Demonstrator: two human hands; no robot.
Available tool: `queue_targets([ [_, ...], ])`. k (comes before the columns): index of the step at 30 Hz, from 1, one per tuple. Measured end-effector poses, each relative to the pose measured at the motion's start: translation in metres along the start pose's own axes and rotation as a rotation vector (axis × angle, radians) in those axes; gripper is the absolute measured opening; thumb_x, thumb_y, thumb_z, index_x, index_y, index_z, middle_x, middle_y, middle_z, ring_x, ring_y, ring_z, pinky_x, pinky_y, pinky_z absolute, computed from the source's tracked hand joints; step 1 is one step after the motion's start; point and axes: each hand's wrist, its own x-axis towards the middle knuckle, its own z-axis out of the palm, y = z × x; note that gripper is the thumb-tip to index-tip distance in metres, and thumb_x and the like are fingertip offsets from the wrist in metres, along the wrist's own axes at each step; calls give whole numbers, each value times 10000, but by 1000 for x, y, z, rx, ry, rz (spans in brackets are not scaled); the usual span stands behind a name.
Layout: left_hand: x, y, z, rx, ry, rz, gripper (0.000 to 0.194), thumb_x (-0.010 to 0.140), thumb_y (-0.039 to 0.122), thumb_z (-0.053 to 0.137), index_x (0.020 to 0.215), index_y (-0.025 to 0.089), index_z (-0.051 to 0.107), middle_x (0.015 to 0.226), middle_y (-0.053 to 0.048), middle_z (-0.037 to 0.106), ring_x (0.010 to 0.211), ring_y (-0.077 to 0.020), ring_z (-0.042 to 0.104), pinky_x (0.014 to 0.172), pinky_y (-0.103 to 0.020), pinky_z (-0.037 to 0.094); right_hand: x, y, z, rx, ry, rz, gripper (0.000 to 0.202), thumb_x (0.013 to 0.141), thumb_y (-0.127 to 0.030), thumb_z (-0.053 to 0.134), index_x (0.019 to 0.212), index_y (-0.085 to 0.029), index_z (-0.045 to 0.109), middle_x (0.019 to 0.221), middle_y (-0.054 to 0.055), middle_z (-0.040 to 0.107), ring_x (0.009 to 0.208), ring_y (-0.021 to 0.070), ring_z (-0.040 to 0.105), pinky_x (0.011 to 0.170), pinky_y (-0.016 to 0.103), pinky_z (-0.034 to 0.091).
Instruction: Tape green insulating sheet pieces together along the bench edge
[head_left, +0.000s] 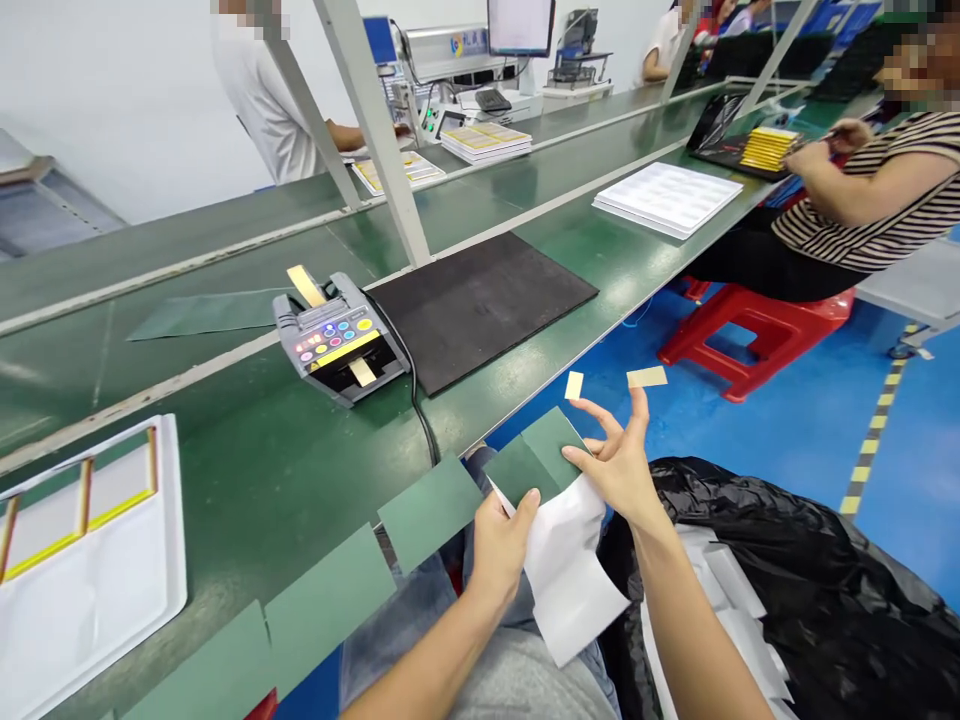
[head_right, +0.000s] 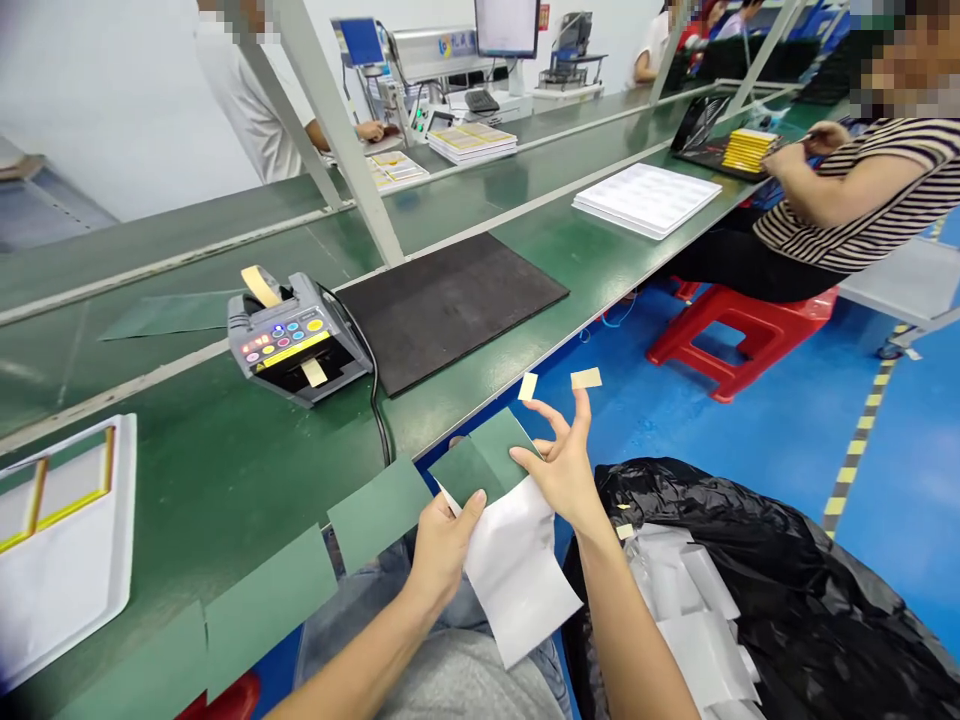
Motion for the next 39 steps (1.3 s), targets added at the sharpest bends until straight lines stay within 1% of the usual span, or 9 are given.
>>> queue_targets([
  [4,5,2,7,-71,124,-14,363,750,356,701,1046,150,662,1098,-108,699,1047,-247,625,928,-350,458,7,9,11,-60,35,-103,958,732,-261,727,1374,-439,37,1316,78,461,423,18,462,439,227,508],
  [7,8,7,11,-127,206,-54,317,801,395,636,988,141,670,1099,-131,694,1064,-256,619,935,-358,459,15,19,18,-54,34,-128,887,765,-227,682,1365,-430,61,1300,67,470,426,12,472,446,212,501],
  [9,7,9,13,-168,224,-79,305,821,393,607,972,134,666,1069,-141,702,1038,-262,633,912,-366,477,22,27,21,-56,35,-126,873,774,-229,666,1372,-414,57,1298,71,472,448,24,508,469,223,520],
  [14,-2,8,15,-275,226,-145,278,819,292,615,1065,164,622,1022,-98,718,988,-229,660,871,-328,499,37,41,23,-92,37,-123,901,769,-235,655,1393,-388,24,1303,82,479,454,39,534,476,234,532],
  [19,-2,6,13,-310,283,-234,228,831,326,599,944,134,648,917,-121,733,892,-235,688,787,-311,527,40,51,25,-189,44,-135,872,778,-212,629,1407,-390,51,1273,61,515,420,33,489,403,205,454],
  [24,0,8,11,-313,341,-286,238,849,350,567,907,133,645,846,-114,734,825,-225,697,725,-290,535,39,56,26,-305,83,-142,879,779,-192,606,1418,-381,31,1256,57,534,390,22,430,364,189,374],
  [29,2,10,10,-316,355,-324,232,833,356,584,844,130,638,768,-105,731,757,-219,701,696,-289,535,38,49,25,-412,65,-143,885,782,-179,584,1427,-369,9,1262,63,535,377,21,393,373,204,375],
  [33,2,9,7,-302,351,-315,262,812,395,607,806,135,639,739,-99,729,765,-230,700,715,-302,532,35,44,25,-484,48,-161,852,793,-189,568,1433,-356,31,1261,69,539,364,20,363,395,223,403],
  [39,-10,1,0,-274,250,-236,348,820,453,585,948,144,681,940,-110,735,914,-232,679,832,-309,498,31,44,22,-490,67,-109,884,788,-240,603,1433,-351,10,1239,73,547,382,38,444,417,238,440],
])
